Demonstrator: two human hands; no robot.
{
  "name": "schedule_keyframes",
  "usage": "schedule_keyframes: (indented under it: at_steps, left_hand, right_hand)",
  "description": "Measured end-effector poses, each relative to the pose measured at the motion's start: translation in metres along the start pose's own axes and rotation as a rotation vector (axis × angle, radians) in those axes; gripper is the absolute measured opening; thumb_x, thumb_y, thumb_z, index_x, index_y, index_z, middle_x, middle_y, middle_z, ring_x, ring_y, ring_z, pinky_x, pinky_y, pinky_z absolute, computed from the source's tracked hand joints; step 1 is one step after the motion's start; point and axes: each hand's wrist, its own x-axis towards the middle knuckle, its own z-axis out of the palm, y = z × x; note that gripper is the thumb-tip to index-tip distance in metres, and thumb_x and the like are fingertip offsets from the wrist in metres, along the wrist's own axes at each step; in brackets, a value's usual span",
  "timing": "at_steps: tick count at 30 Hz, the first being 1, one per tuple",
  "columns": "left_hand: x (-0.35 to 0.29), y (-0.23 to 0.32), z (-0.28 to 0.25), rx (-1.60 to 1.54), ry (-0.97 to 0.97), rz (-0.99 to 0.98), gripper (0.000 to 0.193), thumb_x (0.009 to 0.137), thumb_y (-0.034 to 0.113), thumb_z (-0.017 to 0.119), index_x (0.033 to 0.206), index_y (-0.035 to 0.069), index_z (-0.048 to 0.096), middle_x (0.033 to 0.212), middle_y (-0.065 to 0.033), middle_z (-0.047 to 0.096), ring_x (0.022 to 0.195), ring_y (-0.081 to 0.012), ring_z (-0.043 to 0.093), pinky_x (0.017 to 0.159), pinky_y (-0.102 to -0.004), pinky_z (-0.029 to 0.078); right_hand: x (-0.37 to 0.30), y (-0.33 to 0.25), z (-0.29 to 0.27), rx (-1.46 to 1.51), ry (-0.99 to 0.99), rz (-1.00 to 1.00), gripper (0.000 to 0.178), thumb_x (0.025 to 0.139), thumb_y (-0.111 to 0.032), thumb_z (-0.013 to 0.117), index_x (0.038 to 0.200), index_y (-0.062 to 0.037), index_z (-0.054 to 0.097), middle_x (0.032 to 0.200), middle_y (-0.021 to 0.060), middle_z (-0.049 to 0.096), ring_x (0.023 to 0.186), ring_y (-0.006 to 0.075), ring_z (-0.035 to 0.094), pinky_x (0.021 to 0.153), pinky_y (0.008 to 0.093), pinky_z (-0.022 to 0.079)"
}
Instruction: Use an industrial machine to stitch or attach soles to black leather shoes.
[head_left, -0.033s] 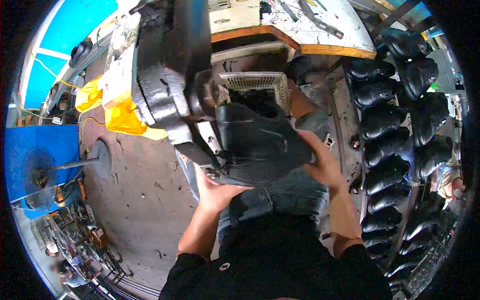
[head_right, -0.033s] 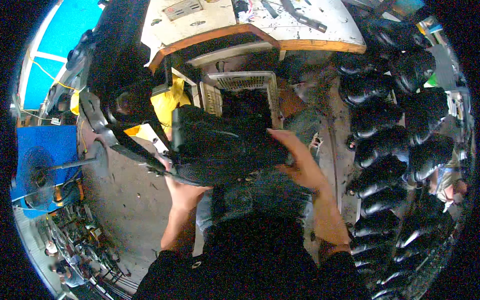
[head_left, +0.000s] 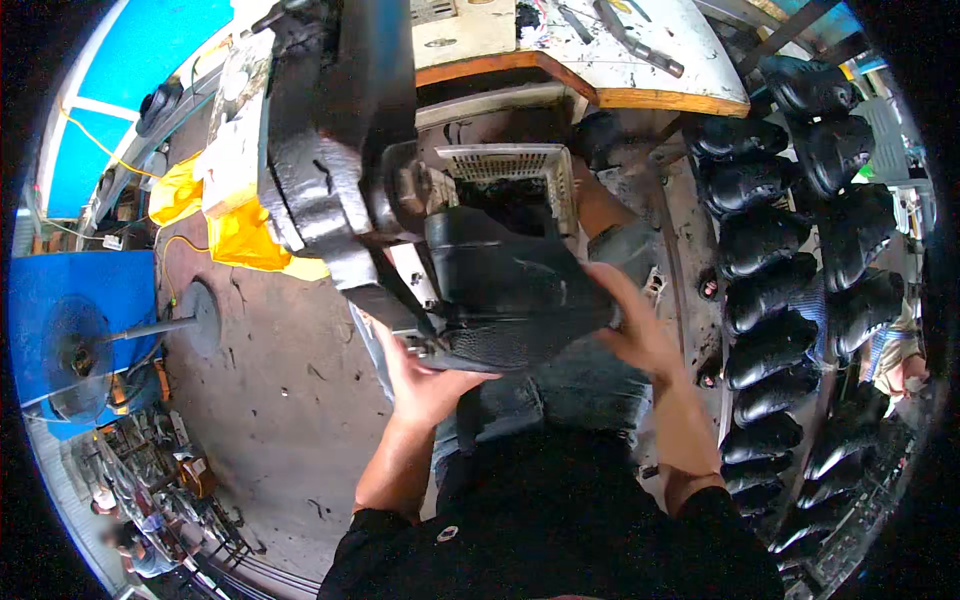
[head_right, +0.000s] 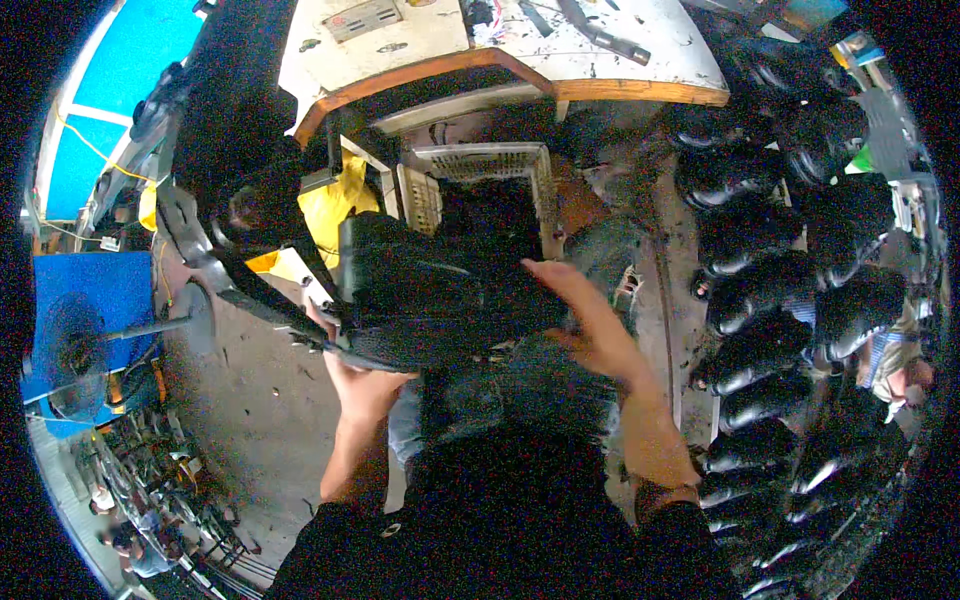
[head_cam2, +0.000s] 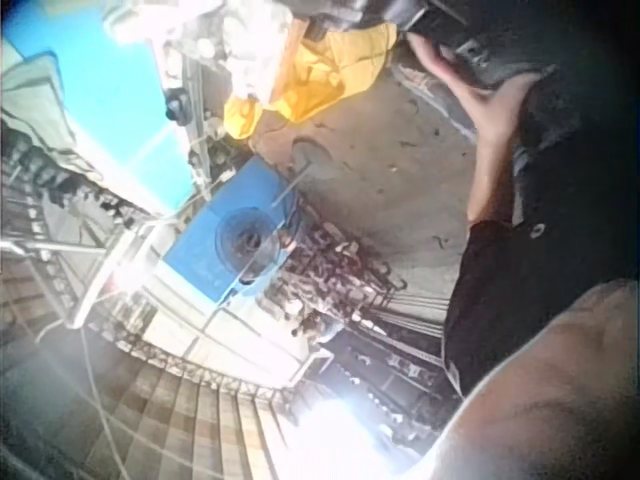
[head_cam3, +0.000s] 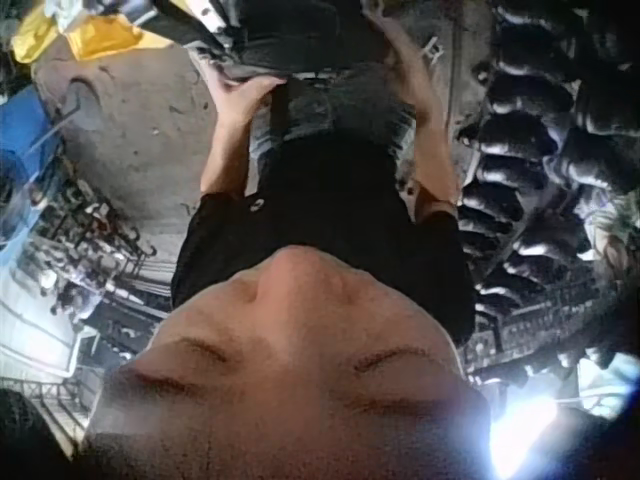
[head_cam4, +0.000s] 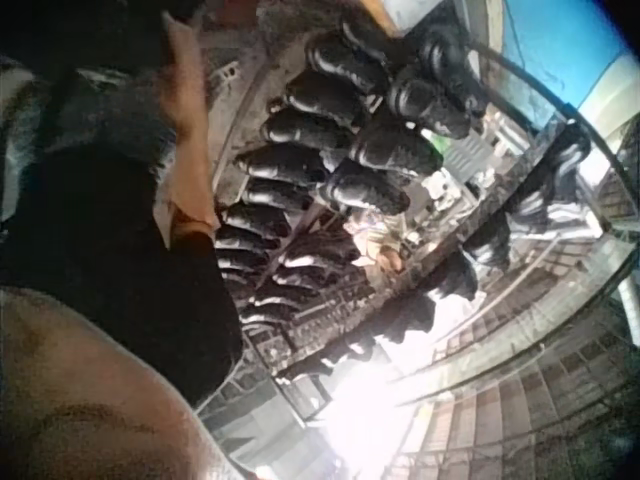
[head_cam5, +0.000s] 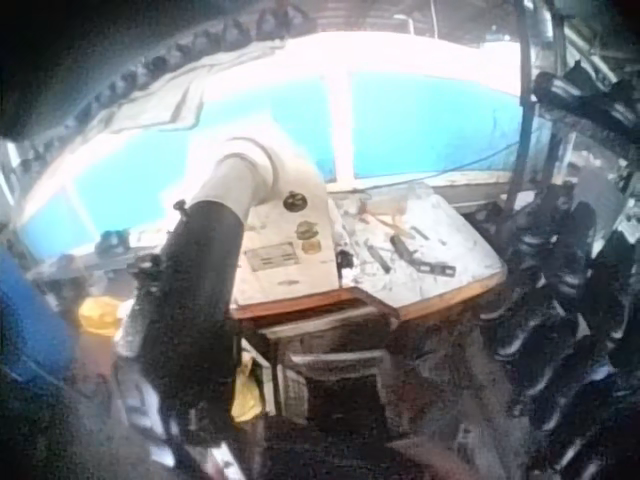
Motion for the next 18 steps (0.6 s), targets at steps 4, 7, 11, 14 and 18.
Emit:
schedule_keyframes:
  at_steps: [4,7,11,14,18]
  left_hand:
    - [-0.008,0.011,-0.029,0.179,-0.103,-0.020,0.085,0.068,-0.010,0.086,0.140,-0.002,0.040,0.122,-0.0188,0.061,0.097,-0.0257,0.069,0.081,-0.0384,0.061]
    - [-0.013,0.009,-0.047,0.102,0.044,-0.019,0.099,0.069,-0.003,0.088,0.153,0.000,0.034,0.127,-0.0141,0.061,0.106,-0.0249,0.067,0.090,-0.0393,0.058]
    - [-0.013,0.011,-0.051,0.108,0.041,0.024,0.115,0.068,0.012,0.094,0.158,0.003,0.022,0.145,-0.0171,0.047,0.127,-0.0274,0.055,0.104,-0.0421,0.049]
    - [0.001,0.024,-0.024,0.173,-0.098,0.022,0.123,0.066,0.015,0.096,0.158,0.004,0.016,0.145,-0.0157,0.047,0.133,-0.0273,0.049,0.111,-0.0430,0.041]
    - [0.009,0.035,-0.010,0.167,-0.190,0.004,0.112,0.065,0.001,0.094,0.153,0.002,0.025,0.140,-0.0159,0.051,0.126,-0.0267,0.056,0.106,-0.0421,0.049]
  right_hand:
    - [0.013,-0.002,0.040,-0.080,-0.088,-0.141,0.087,0.068,0.014,0.069,0.148,-0.0035,0.040,0.152,0.0190,0.044,0.144,0.0377,0.039,0.117,0.0429,0.034]
    - [0.019,-0.005,0.061,-0.084,-0.158,-0.121,0.083,0.072,0.009,0.068,0.150,-0.0042,0.041,0.145,0.0187,0.048,0.137,0.0389,0.045,0.115,0.0420,0.037]
    - [0.017,0.004,0.078,-0.010,-0.212,-0.049,0.076,0.081,0.003,0.068,0.151,-0.0035,0.040,0.145,0.0173,0.049,0.133,0.0377,0.048,0.114,0.0404,0.038]
    - [0.012,0.010,0.081,0.115,-0.157,0.019,0.077,0.082,0.001,0.070,0.152,-0.0037,0.038,0.147,0.0171,0.048,0.136,0.0361,0.047,0.115,0.0403,0.037]
    - [-0.002,0.037,0.098,0.289,-0.038,0.136,0.084,0.079,0.003,0.073,0.153,-0.0035,0.034,0.150,0.0175,0.045,0.140,0.0346,0.043,0.116,0.0401,0.035]
